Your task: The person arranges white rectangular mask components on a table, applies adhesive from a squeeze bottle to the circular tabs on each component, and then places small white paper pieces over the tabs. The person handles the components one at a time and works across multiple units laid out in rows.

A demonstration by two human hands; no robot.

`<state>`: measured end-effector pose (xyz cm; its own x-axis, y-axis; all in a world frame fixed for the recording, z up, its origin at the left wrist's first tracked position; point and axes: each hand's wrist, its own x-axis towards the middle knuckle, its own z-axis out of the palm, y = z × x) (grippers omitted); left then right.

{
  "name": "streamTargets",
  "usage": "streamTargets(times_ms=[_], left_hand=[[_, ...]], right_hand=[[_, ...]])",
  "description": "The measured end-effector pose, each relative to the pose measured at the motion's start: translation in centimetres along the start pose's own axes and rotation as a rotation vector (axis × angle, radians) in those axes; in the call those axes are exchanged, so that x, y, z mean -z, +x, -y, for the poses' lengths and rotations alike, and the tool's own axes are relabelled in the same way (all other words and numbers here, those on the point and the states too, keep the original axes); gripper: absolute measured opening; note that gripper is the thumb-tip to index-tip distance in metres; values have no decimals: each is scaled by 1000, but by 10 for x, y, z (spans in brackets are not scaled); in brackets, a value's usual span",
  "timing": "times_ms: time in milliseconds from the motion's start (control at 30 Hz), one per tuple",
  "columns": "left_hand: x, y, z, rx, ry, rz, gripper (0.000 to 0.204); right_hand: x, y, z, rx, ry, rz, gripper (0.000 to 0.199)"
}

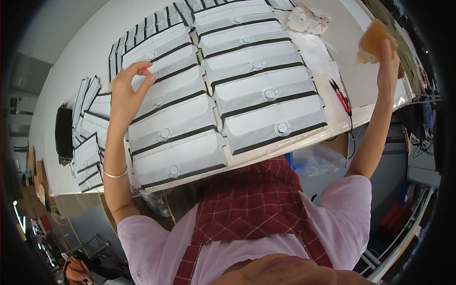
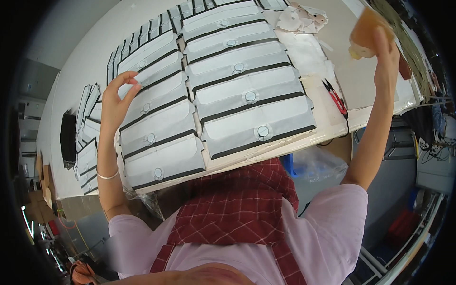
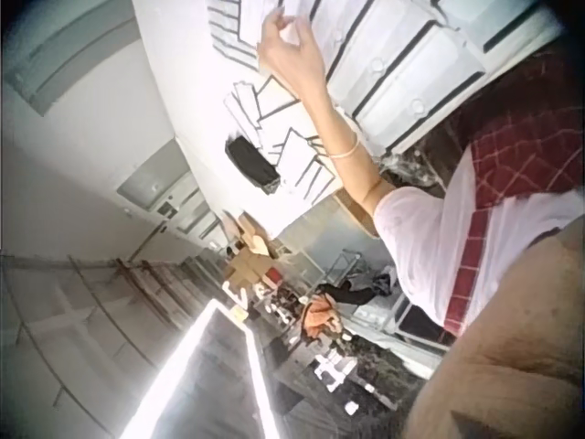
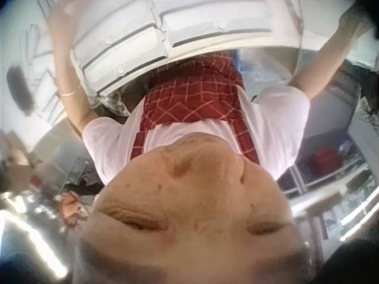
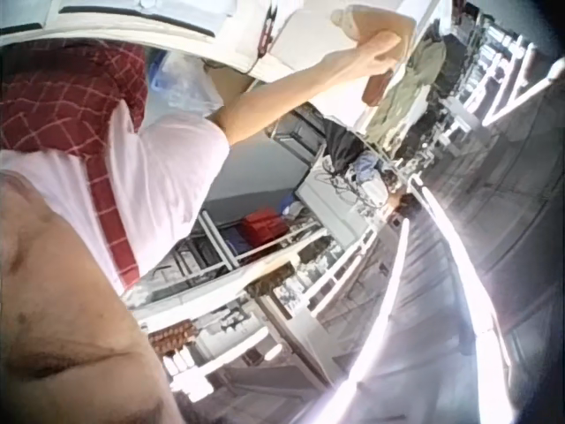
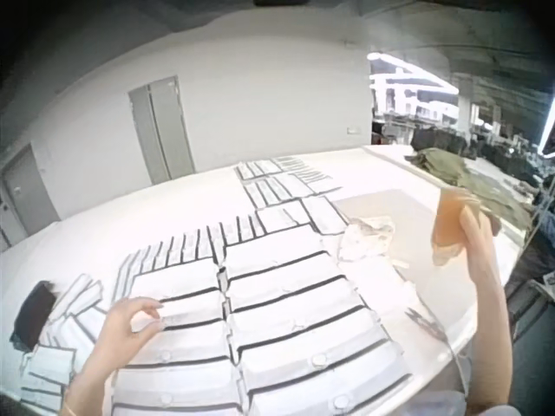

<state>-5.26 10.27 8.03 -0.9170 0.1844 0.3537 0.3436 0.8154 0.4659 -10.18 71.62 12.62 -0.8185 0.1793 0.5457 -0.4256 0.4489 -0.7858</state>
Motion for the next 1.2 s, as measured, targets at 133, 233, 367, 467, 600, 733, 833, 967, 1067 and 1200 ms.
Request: streamTargets(times_ms=[133,233,367,467,600,733,833,967,1067,1200], left_hand=[[-11,6,8,11,-60,-50,31],[-7,-1,23,66,-162,-96,33],[3,-9,60,156,-324,-136,31],[16,-15,99,287,-482,-175,28],[17,-21,133,328,-494,-279,27],[12,-20,130,315,-543,-272,25],[7,-17,121,338,-525,-242,25],[5,-16,123,321,-532,-235,23],[8,-17,117,344,-503,-244,23],[6,-19,121,339,-523,-283,23]], right_hand=[[-35,-27,19,11,721,37,82],[-66,-37,17,-52,989,118,82],[-89,-24,11,-7,928,133,67],[-104,-11,2,51,782,59,62],[-119,-12,-10,108,541,-167,50],[-117,-26,7,124,239,-281,53],[-115,-29,15,116,183,-257,60],[-115,-29,10,176,179,-305,57],[-105,-30,10,111,226,-240,53],[-98,-31,13,10,435,-252,51]])
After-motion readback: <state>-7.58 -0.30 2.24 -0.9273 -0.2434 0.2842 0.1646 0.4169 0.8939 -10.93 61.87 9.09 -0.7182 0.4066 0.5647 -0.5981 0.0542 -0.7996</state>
